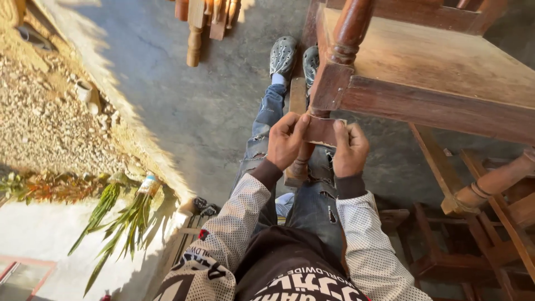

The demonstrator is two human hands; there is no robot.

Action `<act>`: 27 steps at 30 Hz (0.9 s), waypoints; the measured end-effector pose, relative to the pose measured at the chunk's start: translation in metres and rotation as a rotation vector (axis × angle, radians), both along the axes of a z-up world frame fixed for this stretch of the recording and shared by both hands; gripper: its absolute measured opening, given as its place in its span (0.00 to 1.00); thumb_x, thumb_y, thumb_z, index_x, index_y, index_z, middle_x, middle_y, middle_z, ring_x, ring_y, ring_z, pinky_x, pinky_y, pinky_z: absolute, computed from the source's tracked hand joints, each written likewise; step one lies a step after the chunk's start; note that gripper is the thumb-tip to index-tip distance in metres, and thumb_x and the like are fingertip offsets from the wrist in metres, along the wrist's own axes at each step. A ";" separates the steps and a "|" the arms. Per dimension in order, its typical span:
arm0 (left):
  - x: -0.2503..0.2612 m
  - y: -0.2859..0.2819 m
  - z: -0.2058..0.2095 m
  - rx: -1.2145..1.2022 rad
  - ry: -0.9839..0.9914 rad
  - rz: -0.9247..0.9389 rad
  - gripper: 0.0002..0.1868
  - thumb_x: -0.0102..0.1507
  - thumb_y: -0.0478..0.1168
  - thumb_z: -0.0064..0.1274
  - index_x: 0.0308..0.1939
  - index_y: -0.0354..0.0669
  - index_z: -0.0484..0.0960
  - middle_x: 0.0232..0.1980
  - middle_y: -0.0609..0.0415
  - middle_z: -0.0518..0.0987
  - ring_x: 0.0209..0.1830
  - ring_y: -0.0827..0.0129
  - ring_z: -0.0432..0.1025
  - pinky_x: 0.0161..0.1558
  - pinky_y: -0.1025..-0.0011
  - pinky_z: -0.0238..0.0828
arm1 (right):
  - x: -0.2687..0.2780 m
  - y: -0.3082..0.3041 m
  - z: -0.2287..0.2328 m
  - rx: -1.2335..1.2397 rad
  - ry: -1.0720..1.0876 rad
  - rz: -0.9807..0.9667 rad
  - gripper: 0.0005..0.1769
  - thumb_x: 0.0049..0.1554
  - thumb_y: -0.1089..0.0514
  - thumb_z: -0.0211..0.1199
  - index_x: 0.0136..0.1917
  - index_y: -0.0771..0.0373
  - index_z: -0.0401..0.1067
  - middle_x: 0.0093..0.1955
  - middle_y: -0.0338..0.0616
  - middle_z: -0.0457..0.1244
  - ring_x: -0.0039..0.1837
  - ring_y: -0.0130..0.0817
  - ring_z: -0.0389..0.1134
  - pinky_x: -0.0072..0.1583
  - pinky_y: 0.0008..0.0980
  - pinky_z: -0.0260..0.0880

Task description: Sanding a wooden chair leg with sandpaper to smooth the surface

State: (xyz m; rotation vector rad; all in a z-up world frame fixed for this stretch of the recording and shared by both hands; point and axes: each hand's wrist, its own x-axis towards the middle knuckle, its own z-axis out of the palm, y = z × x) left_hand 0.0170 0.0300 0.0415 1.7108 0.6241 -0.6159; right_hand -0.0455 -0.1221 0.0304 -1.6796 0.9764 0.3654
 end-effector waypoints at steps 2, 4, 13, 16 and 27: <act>-0.008 0.022 -0.014 0.009 0.034 0.040 0.18 0.74 0.47 0.58 0.30 0.46 0.82 0.23 0.59 0.68 0.31 0.78 0.64 0.34 0.73 0.66 | 0.012 0.028 0.011 -0.012 -0.001 0.029 0.23 0.72 0.49 0.68 0.37 0.58 0.68 0.30 0.39 0.57 0.42 0.24 0.58 0.50 0.31 0.66; -0.003 0.026 -0.025 0.004 0.071 0.073 0.18 0.75 0.47 0.57 0.31 0.47 0.83 0.24 0.64 0.67 0.32 0.80 0.62 0.34 0.75 0.64 | 0.022 0.040 0.011 -0.039 0.001 0.051 0.23 0.71 0.48 0.69 0.36 0.59 0.69 0.29 0.45 0.57 0.38 0.28 0.58 0.47 0.35 0.67; 0.000 0.011 -0.004 -0.013 -0.079 -0.016 0.17 0.76 0.45 0.57 0.32 0.46 0.82 0.22 0.51 0.73 0.28 0.71 0.72 0.34 0.71 0.72 | 0.016 0.051 -0.010 0.023 -0.095 -0.246 0.22 0.76 0.50 0.59 0.39 0.57 0.65 0.32 0.33 0.56 0.40 0.20 0.57 0.48 0.22 0.61; -0.003 0.011 -0.004 -0.026 -0.021 0.013 0.16 0.75 0.45 0.58 0.33 0.45 0.83 0.24 0.54 0.72 0.34 0.81 0.66 0.37 0.73 0.72 | 0.019 0.067 0.002 -0.029 -0.048 -0.370 0.24 0.76 0.47 0.57 0.40 0.58 0.63 0.34 0.38 0.57 0.41 0.22 0.58 0.49 0.26 0.64; 0.003 -0.010 0.013 0.108 -0.191 -0.172 0.18 0.72 0.46 0.61 0.30 0.49 0.75 0.25 0.54 0.70 0.30 0.49 0.76 0.35 0.66 0.69 | -0.027 0.009 -0.077 0.387 0.056 -0.389 0.19 0.66 0.62 0.50 0.64 0.67 0.77 0.64 0.45 0.71 0.61 0.31 0.70 0.62 0.27 0.67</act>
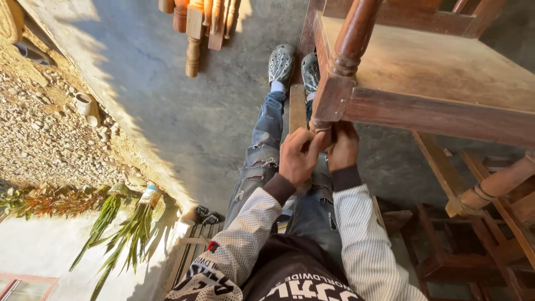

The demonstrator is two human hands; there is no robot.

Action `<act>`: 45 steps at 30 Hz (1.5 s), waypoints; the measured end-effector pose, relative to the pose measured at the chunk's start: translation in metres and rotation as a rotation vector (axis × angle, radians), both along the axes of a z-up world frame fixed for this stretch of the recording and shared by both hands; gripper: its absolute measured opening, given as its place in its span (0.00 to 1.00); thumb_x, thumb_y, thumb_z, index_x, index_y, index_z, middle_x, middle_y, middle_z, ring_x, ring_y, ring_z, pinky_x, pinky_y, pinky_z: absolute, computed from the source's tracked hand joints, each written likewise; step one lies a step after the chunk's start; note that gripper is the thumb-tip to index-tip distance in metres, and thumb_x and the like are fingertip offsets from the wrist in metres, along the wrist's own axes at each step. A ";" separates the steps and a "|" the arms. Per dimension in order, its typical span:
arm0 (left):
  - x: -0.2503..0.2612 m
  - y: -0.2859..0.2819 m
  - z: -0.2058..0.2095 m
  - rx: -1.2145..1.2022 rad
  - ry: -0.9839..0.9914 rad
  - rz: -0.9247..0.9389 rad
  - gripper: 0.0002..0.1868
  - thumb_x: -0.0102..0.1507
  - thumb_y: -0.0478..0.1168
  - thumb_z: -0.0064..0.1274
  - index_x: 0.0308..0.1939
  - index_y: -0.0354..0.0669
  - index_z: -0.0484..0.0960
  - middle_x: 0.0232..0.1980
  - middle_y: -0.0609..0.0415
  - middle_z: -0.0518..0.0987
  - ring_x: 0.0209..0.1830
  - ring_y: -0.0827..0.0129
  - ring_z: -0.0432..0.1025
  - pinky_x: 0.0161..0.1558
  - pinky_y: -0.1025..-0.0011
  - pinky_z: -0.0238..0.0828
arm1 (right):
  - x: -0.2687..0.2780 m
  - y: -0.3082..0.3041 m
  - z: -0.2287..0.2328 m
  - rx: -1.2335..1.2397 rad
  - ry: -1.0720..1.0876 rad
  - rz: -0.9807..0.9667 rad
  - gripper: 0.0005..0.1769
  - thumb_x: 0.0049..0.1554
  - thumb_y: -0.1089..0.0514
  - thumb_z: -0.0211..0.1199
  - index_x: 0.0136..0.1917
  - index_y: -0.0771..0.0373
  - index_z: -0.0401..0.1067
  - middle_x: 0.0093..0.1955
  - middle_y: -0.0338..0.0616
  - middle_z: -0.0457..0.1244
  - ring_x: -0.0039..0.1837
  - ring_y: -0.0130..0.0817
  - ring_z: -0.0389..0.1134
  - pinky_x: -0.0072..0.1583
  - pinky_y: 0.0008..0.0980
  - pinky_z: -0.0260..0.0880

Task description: Sanding a wooden chair leg with sandpaper to smooth the surface

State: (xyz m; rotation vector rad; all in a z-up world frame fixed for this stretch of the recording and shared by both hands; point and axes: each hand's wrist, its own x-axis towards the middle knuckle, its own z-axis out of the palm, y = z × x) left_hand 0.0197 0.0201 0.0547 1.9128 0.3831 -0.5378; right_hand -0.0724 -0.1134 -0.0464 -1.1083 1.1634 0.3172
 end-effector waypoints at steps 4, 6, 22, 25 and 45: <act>-0.008 0.014 -0.009 -0.113 0.139 0.170 0.17 0.73 0.43 0.60 0.30 0.45 0.79 0.21 0.53 0.69 0.31 0.77 0.71 0.31 0.70 0.68 | 0.022 0.036 0.052 -0.276 0.050 0.031 0.18 0.75 0.49 0.56 0.44 0.56 0.71 0.38 0.38 0.67 0.41 0.25 0.68 0.45 0.27 0.75; -0.003 0.009 -0.009 -0.212 0.170 0.289 0.21 0.76 0.44 0.56 0.28 0.46 0.76 0.21 0.62 0.68 0.36 0.84 0.66 0.31 0.78 0.63 | 0.040 0.049 0.064 -0.442 0.079 -0.040 0.22 0.74 0.51 0.61 0.38 0.57 0.65 0.34 0.39 0.63 0.41 0.22 0.64 0.44 0.26 0.66; -0.016 0.010 0.011 0.026 0.143 0.188 0.15 0.72 0.44 0.61 0.30 0.49 0.83 0.22 0.55 0.77 0.28 0.64 0.77 0.42 0.68 0.72 | 0.049 0.041 0.058 -0.365 0.278 -0.168 0.12 0.66 0.52 0.67 0.45 0.62 0.77 0.39 0.48 0.70 0.42 0.27 0.71 0.46 0.30 0.74; -0.017 -0.003 0.009 0.033 0.139 0.150 0.17 0.71 0.45 0.61 0.27 0.50 0.81 0.20 0.56 0.78 0.26 0.59 0.77 0.39 0.69 0.72 | 0.040 0.023 0.030 -0.423 0.225 -0.183 0.15 0.58 0.58 0.72 0.35 0.58 0.68 0.31 0.44 0.64 0.38 0.27 0.66 0.41 0.29 0.67; 0.010 -0.018 0.012 0.086 -0.057 0.007 0.13 0.69 0.40 0.63 0.29 0.50 0.81 0.21 0.52 0.75 0.25 0.50 0.77 0.29 0.68 0.70 | 0.028 -0.002 -0.010 -0.346 0.266 0.116 0.15 0.60 0.62 0.60 0.56 0.71 0.80 0.54 0.47 0.76 0.50 0.35 0.72 0.54 0.32 0.72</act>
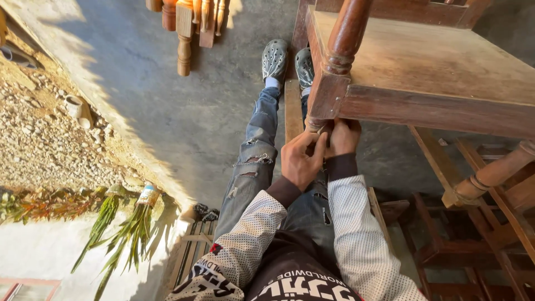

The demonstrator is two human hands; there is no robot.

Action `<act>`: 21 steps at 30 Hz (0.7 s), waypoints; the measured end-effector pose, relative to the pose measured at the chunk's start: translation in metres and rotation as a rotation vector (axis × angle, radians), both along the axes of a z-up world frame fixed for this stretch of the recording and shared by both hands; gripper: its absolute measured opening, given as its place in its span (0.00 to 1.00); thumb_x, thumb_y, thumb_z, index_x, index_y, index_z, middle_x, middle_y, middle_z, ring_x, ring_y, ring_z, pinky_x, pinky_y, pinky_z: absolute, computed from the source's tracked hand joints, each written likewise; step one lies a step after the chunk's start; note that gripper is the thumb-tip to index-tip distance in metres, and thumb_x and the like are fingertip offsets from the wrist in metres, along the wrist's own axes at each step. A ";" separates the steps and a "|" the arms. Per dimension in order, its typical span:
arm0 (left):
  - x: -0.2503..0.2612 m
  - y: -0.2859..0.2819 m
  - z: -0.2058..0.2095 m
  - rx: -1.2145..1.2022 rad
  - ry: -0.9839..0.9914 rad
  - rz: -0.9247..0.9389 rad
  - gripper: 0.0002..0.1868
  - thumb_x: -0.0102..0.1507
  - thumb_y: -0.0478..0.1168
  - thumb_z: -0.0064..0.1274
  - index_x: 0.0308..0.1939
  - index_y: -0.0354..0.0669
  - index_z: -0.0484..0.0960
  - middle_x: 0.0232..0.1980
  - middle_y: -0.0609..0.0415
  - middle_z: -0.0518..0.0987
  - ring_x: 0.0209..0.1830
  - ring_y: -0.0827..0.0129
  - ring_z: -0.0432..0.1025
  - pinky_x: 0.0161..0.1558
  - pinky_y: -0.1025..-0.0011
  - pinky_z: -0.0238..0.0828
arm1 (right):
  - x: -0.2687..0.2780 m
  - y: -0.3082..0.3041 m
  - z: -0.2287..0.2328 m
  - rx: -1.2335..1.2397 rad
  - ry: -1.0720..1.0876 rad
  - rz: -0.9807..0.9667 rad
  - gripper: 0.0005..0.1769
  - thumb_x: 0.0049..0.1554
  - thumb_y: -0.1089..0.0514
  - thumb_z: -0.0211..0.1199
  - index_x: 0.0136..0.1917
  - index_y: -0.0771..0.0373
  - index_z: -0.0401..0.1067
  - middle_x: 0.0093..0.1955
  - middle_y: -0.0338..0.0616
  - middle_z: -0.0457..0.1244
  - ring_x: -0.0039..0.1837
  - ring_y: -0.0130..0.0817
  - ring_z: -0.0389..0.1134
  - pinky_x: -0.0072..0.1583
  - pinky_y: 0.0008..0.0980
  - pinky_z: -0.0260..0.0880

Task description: Sanding a wooden chair leg with sandpaper to smooth the surface

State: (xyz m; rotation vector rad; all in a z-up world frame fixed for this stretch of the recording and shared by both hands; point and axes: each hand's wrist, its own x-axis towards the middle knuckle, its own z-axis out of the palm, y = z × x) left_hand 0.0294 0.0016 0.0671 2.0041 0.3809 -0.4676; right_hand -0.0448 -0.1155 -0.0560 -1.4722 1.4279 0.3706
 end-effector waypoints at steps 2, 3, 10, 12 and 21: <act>-0.004 0.017 0.018 -0.003 0.013 0.024 0.14 0.69 0.39 0.63 0.28 0.49 0.80 0.20 0.52 0.73 0.23 0.52 0.75 0.27 0.70 0.69 | 0.038 0.040 0.061 -0.064 0.005 -0.101 0.05 0.59 0.60 0.65 0.47 0.63 0.76 0.44 0.40 0.69 0.46 0.29 0.67 0.50 0.28 0.67; -0.001 0.023 0.022 -0.028 0.005 0.031 0.15 0.68 0.38 0.63 0.27 0.47 0.80 0.19 0.51 0.72 0.20 0.54 0.73 0.26 0.71 0.68 | 0.063 0.058 0.089 -0.151 -0.011 -0.218 0.08 0.58 0.58 0.70 0.38 0.54 0.72 0.35 0.33 0.62 0.42 0.23 0.61 0.47 0.24 0.62; 0.010 0.001 0.003 -0.106 0.005 0.039 0.15 0.69 0.37 0.62 0.27 0.44 0.79 0.19 0.48 0.72 0.20 0.53 0.75 0.23 0.71 0.66 | 0.025 0.018 0.021 -0.099 -0.084 0.053 0.09 0.57 0.65 0.64 0.46 0.69 0.83 0.43 0.55 0.73 0.52 0.38 0.73 0.54 0.45 0.74; 0.010 -0.001 0.003 -0.097 0.023 0.014 0.16 0.69 0.38 0.61 0.26 0.46 0.79 0.18 0.52 0.75 0.19 0.54 0.74 0.22 0.69 0.67 | 0.020 0.026 0.028 -0.086 -0.078 -0.063 0.11 0.58 0.65 0.62 0.52 0.70 0.81 0.48 0.54 0.72 0.55 0.38 0.71 0.59 0.45 0.73; -0.006 0.023 0.009 -0.145 0.048 0.034 0.17 0.71 0.38 0.61 0.26 0.45 0.78 0.19 0.52 0.71 0.17 0.61 0.69 0.22 0.73 0.64 | 0.015 0.031 0.033 -0.091 -0.081 -0.173 0.12 0.59 0.65 0.64 0.56 0.62 0.81 0.50 0.48 0.73 0.54 0.37 0.76 0.60 0.41 0.76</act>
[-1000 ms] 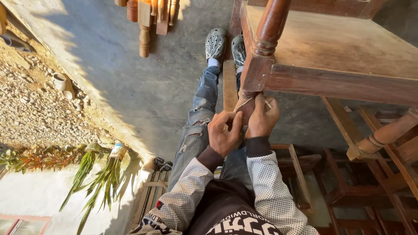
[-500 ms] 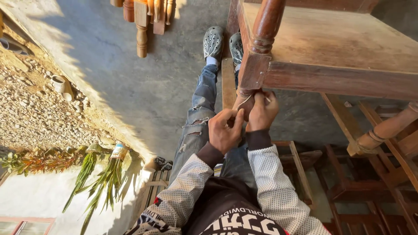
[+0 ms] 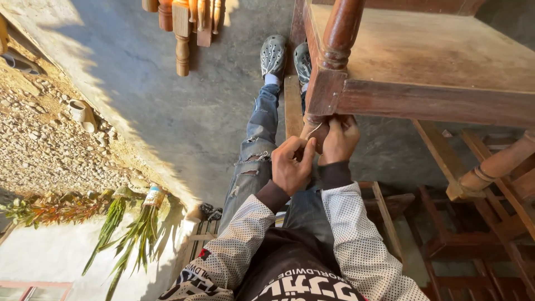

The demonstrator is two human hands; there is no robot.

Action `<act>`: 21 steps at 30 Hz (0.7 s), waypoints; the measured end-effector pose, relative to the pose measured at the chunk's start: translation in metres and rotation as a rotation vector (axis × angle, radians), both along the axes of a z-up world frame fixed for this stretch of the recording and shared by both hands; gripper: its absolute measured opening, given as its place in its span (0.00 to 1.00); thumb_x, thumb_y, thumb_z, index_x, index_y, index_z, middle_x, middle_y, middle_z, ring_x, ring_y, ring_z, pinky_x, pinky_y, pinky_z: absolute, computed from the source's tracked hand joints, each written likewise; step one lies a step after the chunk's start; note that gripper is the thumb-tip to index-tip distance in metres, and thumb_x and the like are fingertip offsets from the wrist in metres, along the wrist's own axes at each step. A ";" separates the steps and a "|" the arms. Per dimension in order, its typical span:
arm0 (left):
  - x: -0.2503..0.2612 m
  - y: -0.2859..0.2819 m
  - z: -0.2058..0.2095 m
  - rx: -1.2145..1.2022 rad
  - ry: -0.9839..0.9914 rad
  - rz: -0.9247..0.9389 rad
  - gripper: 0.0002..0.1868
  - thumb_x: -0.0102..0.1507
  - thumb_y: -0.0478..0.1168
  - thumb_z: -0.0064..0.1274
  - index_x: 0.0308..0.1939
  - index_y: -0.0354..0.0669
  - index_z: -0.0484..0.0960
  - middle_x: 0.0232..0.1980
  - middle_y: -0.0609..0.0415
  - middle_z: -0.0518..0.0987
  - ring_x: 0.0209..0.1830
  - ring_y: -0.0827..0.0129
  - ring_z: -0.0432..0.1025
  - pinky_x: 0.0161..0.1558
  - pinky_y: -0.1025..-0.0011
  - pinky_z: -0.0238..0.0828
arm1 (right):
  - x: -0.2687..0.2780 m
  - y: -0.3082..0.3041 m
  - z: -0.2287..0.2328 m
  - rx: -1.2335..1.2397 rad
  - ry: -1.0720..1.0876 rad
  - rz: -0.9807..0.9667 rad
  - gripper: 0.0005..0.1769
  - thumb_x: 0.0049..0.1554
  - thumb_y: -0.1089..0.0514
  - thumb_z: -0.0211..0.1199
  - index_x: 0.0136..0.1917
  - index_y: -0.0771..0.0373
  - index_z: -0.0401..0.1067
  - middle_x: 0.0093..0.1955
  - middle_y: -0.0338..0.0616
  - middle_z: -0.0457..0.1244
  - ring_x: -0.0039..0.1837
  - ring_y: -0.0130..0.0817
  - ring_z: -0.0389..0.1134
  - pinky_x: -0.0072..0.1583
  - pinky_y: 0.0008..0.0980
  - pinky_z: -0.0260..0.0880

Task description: Sanding a wooden chair leg with sandpaper to smooth the surface

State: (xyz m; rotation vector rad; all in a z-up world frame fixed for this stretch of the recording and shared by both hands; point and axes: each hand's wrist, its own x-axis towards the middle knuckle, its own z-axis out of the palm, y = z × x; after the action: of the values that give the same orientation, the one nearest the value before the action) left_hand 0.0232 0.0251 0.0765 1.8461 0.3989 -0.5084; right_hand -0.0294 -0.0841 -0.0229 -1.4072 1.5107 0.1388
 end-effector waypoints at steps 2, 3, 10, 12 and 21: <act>0.005 -0.016 -0.009 0.016 -0.024 -0.003 0.16 0.71 0.38 0.60 0.27 0.44 0.77 0.20 0.48 0.71 0.19 0.55 0.71 0.22 0.70 0.64 | 0.008 -0.002 0.000 0.007 -0.006 -0.018 0.13 0.59 0.65 0.63 0.56 0.63 0.81 0.50 0.48 0.73 0.54 0.37 0.75 0.59 0.41 0.76; 0.005 -0.023 -0.012 0.036 -0.035 -0.010 0.16 0.71 0.39 0.60 0.29 0.43 0.76 0.22 0.44 0.70 0.21 0.50 0.73 0.22 0.66 0.64 | 0.009 -0.001 0.002 0.018 0.000 -0.039 0.13 0.59 0.65 0.62 0.56 0.63 0.81 0.50 0.49 0.73 0.54 0.38 0.75 0.59 0.40 0.76; 0.000 -0.005 -0.015 -0.028 0.098 0.106 0.12 0.70 0.38 0.63 0.30 0.43 0.84 0.22 0.47 0.75 0.24 0.64 0.75 0.25 0.70 0.66 | 0.022 0.011 0.017 0.103 0.034 -0.177 0.18 0.57 0.65 0.55 0.56 0.66 0.82 0.49 0.49 0.71 0.51 0.40 0.72 0.57 0.39 0.75; 0.004 0.004 -0.015 -0.088 0.193 0.193 0.11 0.72 0.41 0.61 0.35 0.43 0.86 0.25 0.47 0.77 0.38 0.80 0.69 0.31 0.70 0.70 | 0.011 0.015 0.029 0.072 -0.017 -0.094 0.12 0.67 0.57 0.60 0.47 0.67 0.75 0.43 0.50 0.66 0.47 0.31 0.64 0.51 0.38 0.71; -0.008 0.000 -0.050 -0.217 0.307 0.354 0.13 0.77 0.45 0.53 0.41 0.44 0.81 0.27 0.59 0.71 0.38 0.80 0.68 0.38 0.77 0.66 | 0.034 0.022 0.095 0.014 -0.132 0.490 0.26 0.79 0.42 0.43 0.44 0.56 0.65 0.34 0.39 0.54 0.43 0.25 0.58 0.53 0.31 0.64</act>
State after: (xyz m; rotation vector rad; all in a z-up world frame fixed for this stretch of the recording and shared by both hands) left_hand 0.0148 0.0250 0.0260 1.4492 0.8279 -0.5658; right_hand 0.0051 -0.0618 0.0720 -1.7179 1.0335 0.3488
